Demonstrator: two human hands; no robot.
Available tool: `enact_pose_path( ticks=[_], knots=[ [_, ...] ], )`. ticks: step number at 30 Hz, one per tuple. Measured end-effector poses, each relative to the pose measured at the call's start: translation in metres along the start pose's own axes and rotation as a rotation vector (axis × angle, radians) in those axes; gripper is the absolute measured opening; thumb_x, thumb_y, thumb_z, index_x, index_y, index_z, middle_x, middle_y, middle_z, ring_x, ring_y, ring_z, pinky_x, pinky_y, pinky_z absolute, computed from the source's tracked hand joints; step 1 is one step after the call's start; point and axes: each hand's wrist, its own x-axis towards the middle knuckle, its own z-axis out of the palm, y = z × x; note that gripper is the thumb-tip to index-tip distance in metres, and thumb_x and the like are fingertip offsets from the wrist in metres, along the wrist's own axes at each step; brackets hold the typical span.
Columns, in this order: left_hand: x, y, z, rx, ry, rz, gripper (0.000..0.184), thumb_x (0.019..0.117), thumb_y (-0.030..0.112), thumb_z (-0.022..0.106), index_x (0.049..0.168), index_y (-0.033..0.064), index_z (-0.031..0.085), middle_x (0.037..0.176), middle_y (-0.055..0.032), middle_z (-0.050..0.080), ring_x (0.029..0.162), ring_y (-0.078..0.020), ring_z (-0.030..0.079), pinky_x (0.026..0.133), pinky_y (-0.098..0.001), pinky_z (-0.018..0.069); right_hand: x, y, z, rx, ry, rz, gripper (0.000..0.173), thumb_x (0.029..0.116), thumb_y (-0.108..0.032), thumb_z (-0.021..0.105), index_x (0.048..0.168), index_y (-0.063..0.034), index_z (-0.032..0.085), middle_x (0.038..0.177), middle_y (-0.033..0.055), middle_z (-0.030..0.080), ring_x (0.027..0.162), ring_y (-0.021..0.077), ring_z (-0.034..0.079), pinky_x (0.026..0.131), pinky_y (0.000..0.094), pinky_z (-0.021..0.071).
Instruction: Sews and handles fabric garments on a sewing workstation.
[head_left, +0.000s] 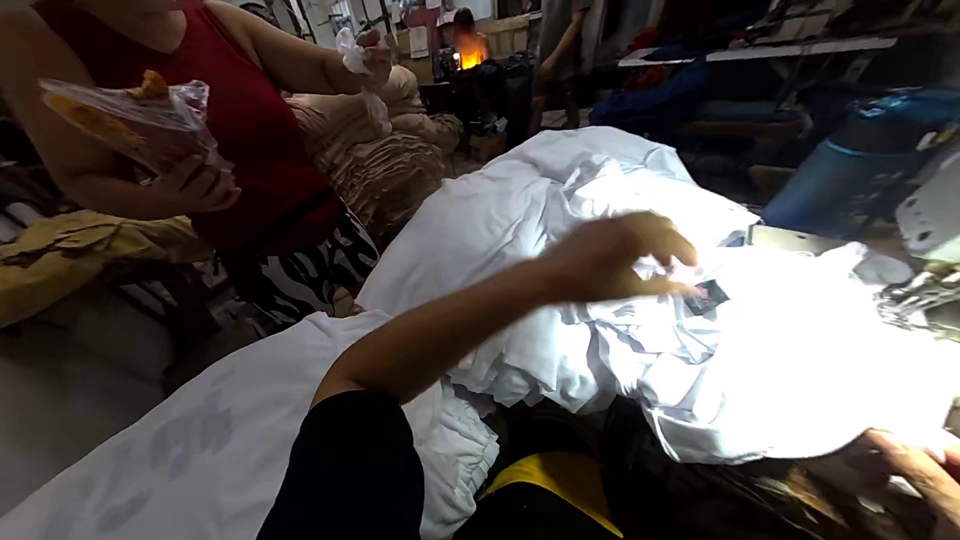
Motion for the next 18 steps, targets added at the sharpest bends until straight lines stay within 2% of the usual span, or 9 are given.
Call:
enact_pose_path(
  ticks=[1,3,5,7,9,12,14,16,18],
  knots=[
    [0.011,0.028,0.02,0.028,-0.095,0.163,0.021,0.0885,0.02,0.077,0.106,0.0085,0.079,0.1,-0.0059,0.075,0.1,-0.0177,0.068,0.091,-0.036,0.0521,-0.001,-0.007,0.0,0.057,-0.017,0.045,0.011,0.0995,-0.004,0.06,0.093,-0.0054,0.069,0.088,-0.012,0.073,0.076,-0.0023,0.07,0.071,0.0202,0.061],
    [0.026,0.07,0.045,0.054,-0.273,0.328,0.033,0.0932,0.026,0.072,0.123,0.0107,0.075,0.121,-0.0049,0.073,0.118,-0.0237,0.065,0.099,-0.0442,0.0482,-0.006,-0.023,0.003,0.111,-0.022,0.09,0.011,0.0995,-0.003,0.059,0.098,-0.0088,0.069,0.089,-0.0164,0.072,0.073,-0.0026,0.069,0.067,0.0203,0.0614],
    [0.037,0.086,0.061,0.08,-0.375,0.375,0.048,0.0924,0.029,0.07,0.137,0.0105,0.066,0.137,-0.0048,0.067,0.131,-0.0271,0.058,0.105,-0.0469,0.0428,-0.013,-0.035,0.005,0.111,-0.037,0.088,0.012,0.0999,-0.005,0.06,0.103,-0.0116,0.07,0.092,-0.0186,0.072,0.075,-0.0045,0.068,0.069,0.0191,0.0604],
    [0.048,0.082,0.069,0.089,-0.495,0.336,0.055,0.0924,0.031,0.073,0.142,0.0103,0.062,0.134,-0.0073,0.067,0.131,-0.0278,0.056,0.11,-0.0493,0.0368,-0.02,-0.046,0.005,0.101,-0.046,0.097,0.012,0.0978,-0.004,0.062,0.105,-0.0095,0.07,0.094,-0.0179,0.072,0.078,-0.005,0.068,0.072,0.0192,0.0604],
    [0.056,0.069,0.073,0.095,-0.538,0.3,0.045,0.0924,0.031,0.074,0.129,0.0065,0.069,0.115,-0.0119,0.071,0.119,-0.0305,0.062,0.109,-0.0538,0.0366,-0.026,-0.053,0.006,0.093,-0.048,0.121,0.011,0.0959,-0.002,0.065,0.103,-0.0088,0.071,0.091,-0.0177,0.073,0.076,-0.0056,0.068,0.072,0.0182,0.06],
    [0.057,0.052,0.073,0.154,-0.444,0.336,0.032,0.0882,0.033,0.077,0.105,0.0053,0.077,0.095,-0.0101,0.072,0.102,-0.0285,0.066,0.096,-0.0516,0.0417,-0.032,-0.053,0.006,0.062,-0.031,0.126,0.007,0.0956,-0.005,0.066,0.101,-0.0079,0.071,0.088,-0.0164,0.071,0.071,-0.0065,0.066,0.067,0.0162,0.0588],
    [0.057,0.045,0.07,0.186,-0.385,0.351,0.027,0.0845,0.031,0.08,0.097,0.0072,0.078,0.09,-0.0082,0.071,0.099,-0.0282,0.065,0.093,-0.0518,0.0419,-0.033,-0.049,0.008,0.025,0.0,0.111,0.006,0.0951,-0.009,0.067,0.098,-0.0064,0.071,0.085,-0.0141,0.071,0.068,-0.0071,0.064,0.064,0.0139,0.0575],
    [0.055,0.038,0.066,0.183,-0.325,0.364,0.023,0.0803,0.029,0.082,0.089,0.0083,0.078,0.087,-0.0071,0.071,0.098,-0.0282,0.064,0.089,-0.0496,0.0428,-0.032,-0.044,0.014,-0.03,0.034,0.056,0.013,0.0939,-0.014,0.069,0.095,-0.0014,0.072,0.083,-0.0086,0.071,0.068,-0.0082,0.063,0.065,0.0114,0.0561],
    [0.05,0.042,0.057,0.162,-0.323,0.375,0.018,0.0806,0.025,0.081,0.081,0.0081,0.074,0.084,-0.0067,0.07,0.098,-0.0278,0.066,0.085,-0.0467,0.0483,-0.031,-0.046,0.02,-0.102,0.052,0.016,0.019,0.0929,-0.018,0.07,0.092,0.0004,0.074,0.083,-0.0043,0.071,0.07,-0.0086,0.063,0.067,0.0105,0.0556]
  ],
)
